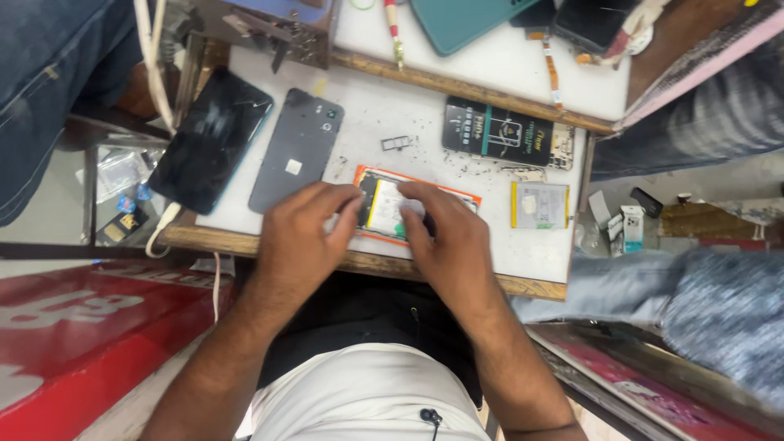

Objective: The person uses a red-handled screwdriver to tighten screws on the internal frame of a disassembled smartphone. They then pick up a different smartphone, power it on, and interact with the touchscreen to verify functionality before placing it back on the workbench.

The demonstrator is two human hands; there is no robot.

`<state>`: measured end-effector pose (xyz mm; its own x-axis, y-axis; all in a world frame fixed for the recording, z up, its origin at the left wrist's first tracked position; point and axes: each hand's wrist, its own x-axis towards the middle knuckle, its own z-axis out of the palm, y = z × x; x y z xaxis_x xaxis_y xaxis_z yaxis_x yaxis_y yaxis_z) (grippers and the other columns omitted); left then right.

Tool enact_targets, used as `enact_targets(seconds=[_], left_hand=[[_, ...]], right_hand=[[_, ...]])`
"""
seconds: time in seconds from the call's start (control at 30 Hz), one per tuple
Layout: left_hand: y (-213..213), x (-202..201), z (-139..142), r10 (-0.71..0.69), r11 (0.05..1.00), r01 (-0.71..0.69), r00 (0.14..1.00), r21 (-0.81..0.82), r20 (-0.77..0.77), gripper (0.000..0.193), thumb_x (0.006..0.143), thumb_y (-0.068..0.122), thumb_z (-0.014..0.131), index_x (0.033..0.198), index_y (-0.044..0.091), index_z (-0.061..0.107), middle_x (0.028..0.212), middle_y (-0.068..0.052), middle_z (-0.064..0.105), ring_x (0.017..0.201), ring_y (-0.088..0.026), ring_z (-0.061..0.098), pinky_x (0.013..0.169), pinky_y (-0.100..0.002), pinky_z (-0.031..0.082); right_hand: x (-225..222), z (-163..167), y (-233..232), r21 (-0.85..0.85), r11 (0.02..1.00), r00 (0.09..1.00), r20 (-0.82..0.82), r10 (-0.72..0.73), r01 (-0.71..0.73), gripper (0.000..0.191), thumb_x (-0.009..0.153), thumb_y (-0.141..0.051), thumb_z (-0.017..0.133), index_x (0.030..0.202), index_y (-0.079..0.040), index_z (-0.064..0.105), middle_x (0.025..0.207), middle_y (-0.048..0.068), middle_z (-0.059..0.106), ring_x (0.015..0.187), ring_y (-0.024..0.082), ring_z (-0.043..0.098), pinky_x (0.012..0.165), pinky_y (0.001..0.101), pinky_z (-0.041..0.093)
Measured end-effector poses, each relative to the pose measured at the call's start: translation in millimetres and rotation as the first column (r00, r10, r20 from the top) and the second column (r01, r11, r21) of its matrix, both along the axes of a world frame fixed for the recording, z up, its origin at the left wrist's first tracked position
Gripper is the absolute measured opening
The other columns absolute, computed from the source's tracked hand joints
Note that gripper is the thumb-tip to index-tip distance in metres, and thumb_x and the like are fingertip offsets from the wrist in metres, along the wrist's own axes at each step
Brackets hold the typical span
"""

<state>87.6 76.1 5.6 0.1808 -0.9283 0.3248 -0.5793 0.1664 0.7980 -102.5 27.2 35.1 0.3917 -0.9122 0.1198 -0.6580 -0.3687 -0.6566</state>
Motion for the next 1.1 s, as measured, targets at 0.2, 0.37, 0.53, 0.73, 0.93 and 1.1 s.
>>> enact_targets(seconds=[0.2, 0.37, 0.53, 0.73, 0.93, 1.1], left_hand=[[-26.9, 9.9, -0.5, -0.148, 0.985, 0.144, 0.988, 0.091, 0.047, 0.012, 0.089, 0.012, 0.073, 0.099, 0.004, 0.075, 0.097, -0.013, 0.075, 0.093, -0.035, 0.07, 0.082, -0.046, 0.054], [-51.1, -5.0, -1.2, -0.334, 0.921, 0.302, 0.937, 0.248, 0.101, 0.011, 0.089, 0.012, 0.068, 0.095, 0.003, 0.071, 0.099, -0.014, 0.071, 0.101, -0.036, 0.066, 0.088, -0.047, 0.052], [-49.1, -9.6, 3.4, -0.342, 0.913, 0.268, 0.914, 0.309, 0.22, 0.01, 0.089, 0.011, 0.067, 0.097, 0.004, 0.07, 0.095, -0.014, 0.072, 0.1, -0.035, 0.066, 0.089, -0.051, 0.049], [-42.4, -13.2, 3.7, -0.353, 0.902, 0.271, 0.911, 0.336, 0.215, 0.011, 0.09, 0.012, 0.066, 0.098, 0.005, 0.069, 0.094, -0.014, 0.072, 0.1, -0.033, 0.066, 0.09, -0.05, 0.051], [-45.1, -20.0, 5.0, -0.337, 0.924, 0.271, 0.91, 0.27, 0.241, 0.012, 0.09, 0.012, 0.066, 0.099, 0.004, 0.067, 0.094, -0.015, 0.072, 0.096, -0.037, 0.065, 0.087, -0.05, 0.052], [-58.1, -17.0, 10.0, -0.323, 0.862, 0.232, 0.937, 0.45, 0.136, 0.014, 0.094, 0.017, 0.062, 0.104, 0.006, 0.066, 0.094, -0.016, 0.071, 0.094, -0.037, 0.067, 0.087, -0.051, 0.052]], right_hand=[[-47.4, 2.3, 11.5, -0.175, 0.985, 0.978, -0.206, -0.025, -0.012, 0.044, 0.083, -0.016, 0.081, 0.125, -0.009, 0.068, 0.132, 0.013, 0.068, 0.14, 0.04, 0.049, 0.113, 0.0496, 0.042], [-53.7, -11.2, 18.2, -0.149, 0.98, 0.937, -0.341, 0.071, -0.129, 0.05, 0.08, -0.027, 0.084, 0.127, -0.017, 0.071, 0.147, 0.013, 0.053, 0.146, 0.047, 0.031, 0.115, 0.0697, 0.026], [-55.7, -23.4, 22.8, -0.197, 0.977, 0.928, -0.373, 0.0, -0.079, 0.044, 0.081, -0.025, 0.083, 0.123, -0.026, 0.075, 0.151, 0.012, 0.048, 0.148, 0.049, 0.024, 0.117, 0.0733, 0.023], [-51.9, -27.1, 27.8, -0.292, 0.956, 0.941, -0.324, -0.098, -0.001, 0.036, 0.08, -0.019, 0.083, 0.115, -0.025, 0.078, 0.135, 0.01, 0.058, 0.133, 0.044, 0.039, 0.108, 0.0634, 0.034], [-43.6, -27.7, 33.1, -0.244, 0.968, 0.946, -0.3, -0.126, 0.052, 0.033, 0.086, -0.017, 0.081, 0.118, -0.018, 0.077, 0.089, -0.002, 0.068, 0.088, 0.022, 0.058, 0.078, 0.0421, 0.042], [-36.6, -23.5, 33.9, -0.228, 0.973, 0.931, -0.349, -0.11, 0.029, 0.035, 0.087, -0.018, 0.077, 0.122, -0.014, 0.076, 0.087, 0.001, 0.07, 0.081, 0.023, 0.059, 0.072, 0.0408, 0.044]])
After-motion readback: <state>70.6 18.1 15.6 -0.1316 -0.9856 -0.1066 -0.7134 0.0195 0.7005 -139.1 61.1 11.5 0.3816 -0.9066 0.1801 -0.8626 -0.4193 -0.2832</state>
